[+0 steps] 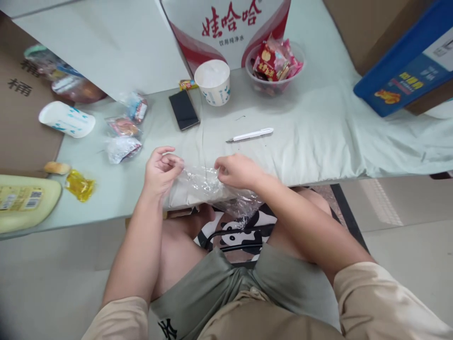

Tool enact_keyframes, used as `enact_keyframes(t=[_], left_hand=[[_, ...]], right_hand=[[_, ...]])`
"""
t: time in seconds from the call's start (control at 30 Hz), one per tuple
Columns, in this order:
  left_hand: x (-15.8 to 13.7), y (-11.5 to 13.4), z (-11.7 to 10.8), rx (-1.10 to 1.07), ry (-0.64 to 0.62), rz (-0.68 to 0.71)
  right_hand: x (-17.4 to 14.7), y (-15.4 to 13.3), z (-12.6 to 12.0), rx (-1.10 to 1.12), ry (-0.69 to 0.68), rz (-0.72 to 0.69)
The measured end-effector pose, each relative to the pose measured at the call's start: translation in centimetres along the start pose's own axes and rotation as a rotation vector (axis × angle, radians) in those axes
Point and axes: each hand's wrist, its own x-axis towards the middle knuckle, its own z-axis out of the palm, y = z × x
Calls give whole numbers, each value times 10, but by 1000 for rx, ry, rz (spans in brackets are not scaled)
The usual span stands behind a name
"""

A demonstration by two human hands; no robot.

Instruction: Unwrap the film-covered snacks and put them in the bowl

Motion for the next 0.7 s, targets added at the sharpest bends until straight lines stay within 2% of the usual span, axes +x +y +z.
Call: enact_keyframes(t=[0.07, 0.17, 0.2, 0.27, 0.33, 0.4, 0.47, 0.57, 0.63, 0.7], left_hand=[[1, -2, -7, -18, 42, 37], [1, -3, -12, -49, 141, 49], [1, -2, -11, -84, 132, 10], [1, 0, -3, -194, 0, -137], [0, 4, 11, -284, -198, -319], [0, 6, 26, -273, -282, -438], [1, 6, 38, -172, -212, -435], [2, 3, 46, -27, -77, -323], [3, 2, 45, -27, -59, -290], [4, 2, 41, -96, -70, -309]], right_hand=[[6, -1, 7, 195, 3, 1], [9, 1, 18, 583, 120, 69], [10, 3, 19, 675, 156, 88], [10, 5, 20, 781, 208, 106], [10, 7, 19, 825, 230, 120], [9, 7, 16, 822, 225, 146], [7, 8, 13, 793, 211, 183], [2, 9, 10, 731, 194, 216], [-2, 9, 8, 718, 196, 175], [-5, 11, 7, 740, 206, 69]])
